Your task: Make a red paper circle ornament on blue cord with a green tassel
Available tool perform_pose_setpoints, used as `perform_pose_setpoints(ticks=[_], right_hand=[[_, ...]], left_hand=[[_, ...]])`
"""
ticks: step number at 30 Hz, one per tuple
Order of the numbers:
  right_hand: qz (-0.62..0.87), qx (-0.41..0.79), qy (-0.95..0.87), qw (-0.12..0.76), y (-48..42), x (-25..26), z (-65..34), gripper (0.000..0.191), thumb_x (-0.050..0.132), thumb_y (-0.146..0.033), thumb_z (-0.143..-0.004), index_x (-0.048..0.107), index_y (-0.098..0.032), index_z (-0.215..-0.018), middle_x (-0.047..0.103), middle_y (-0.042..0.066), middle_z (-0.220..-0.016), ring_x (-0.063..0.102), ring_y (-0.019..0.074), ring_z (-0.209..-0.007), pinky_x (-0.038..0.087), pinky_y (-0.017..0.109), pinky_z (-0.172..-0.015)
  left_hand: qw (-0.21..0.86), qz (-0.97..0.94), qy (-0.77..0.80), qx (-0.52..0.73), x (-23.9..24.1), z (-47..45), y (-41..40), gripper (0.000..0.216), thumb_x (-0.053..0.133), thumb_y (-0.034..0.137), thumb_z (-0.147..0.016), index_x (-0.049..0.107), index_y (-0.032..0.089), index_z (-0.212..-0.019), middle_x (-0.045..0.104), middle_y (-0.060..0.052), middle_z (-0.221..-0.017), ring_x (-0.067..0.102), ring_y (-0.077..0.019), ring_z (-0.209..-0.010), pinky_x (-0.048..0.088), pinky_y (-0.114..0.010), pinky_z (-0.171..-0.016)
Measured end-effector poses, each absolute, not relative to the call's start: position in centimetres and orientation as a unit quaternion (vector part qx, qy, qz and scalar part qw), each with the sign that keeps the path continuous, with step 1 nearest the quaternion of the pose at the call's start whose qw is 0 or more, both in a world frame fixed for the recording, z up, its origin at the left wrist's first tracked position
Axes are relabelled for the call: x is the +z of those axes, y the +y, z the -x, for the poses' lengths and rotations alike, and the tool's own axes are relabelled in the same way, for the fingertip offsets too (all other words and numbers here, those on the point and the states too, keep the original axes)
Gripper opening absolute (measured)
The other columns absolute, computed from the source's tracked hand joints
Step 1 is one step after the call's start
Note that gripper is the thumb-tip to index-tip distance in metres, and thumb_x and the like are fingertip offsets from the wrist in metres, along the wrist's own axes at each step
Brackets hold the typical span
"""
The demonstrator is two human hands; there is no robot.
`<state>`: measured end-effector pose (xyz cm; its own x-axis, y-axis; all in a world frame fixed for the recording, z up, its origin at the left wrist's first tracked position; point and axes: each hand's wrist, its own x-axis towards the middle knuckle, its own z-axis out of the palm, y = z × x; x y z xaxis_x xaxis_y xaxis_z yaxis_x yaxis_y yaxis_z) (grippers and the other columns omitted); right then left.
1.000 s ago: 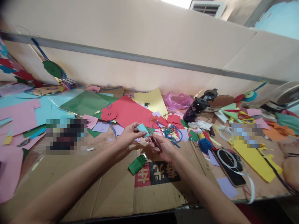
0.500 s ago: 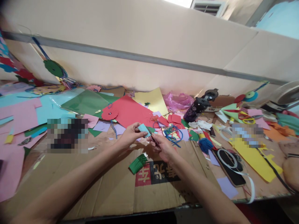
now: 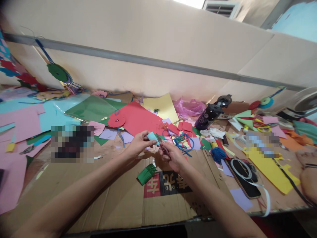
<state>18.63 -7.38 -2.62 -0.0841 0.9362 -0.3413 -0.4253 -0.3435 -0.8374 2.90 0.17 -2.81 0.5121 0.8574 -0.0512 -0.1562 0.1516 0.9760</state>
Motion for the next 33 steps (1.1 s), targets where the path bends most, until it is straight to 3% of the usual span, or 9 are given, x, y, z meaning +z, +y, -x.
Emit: perform_pose_setpoints(ticks=[12,33], right_hand=[[0.447,0.670,-0.282,0.521,-7.4,-2.4,-18.1,0.045,0.082,-0.049,-0.069,0.049,-0.019,-0.078,0.052,-0.006,-0.059,0.031,0.0045,-0.044,0.013,0.018,-0.039],[0.461,0.643,-0.305,0.531,-7.1,-2.4,-17.6,0.049,0.084,-0.053,-0.065,0.052,-0.019,-0.081,0.048,-0.008,-0.053,0.025,0.0025,-0.039,0.012,0.016,-0.036]], left_hand=[[0.725,-0.488,0.311,0.374,-3.4,-3.2,0.3,0.041,0.090,0.039,-0.051,0.066,0.014,-0.073,0.068,-0.002,-0.068,0.061,-0.0126,-0.062,0.047,-0.025,-0.061],[0.739,-0.505,0.300,0.330,-2.8,-3.1,-0.3,0.035,0.089,0.035,-0.054,0.067,0.014,-0.073,0.067,-0.002,-0.067,0.060,-0.0122,-0.061,0.048,-0.024,-0.059]])
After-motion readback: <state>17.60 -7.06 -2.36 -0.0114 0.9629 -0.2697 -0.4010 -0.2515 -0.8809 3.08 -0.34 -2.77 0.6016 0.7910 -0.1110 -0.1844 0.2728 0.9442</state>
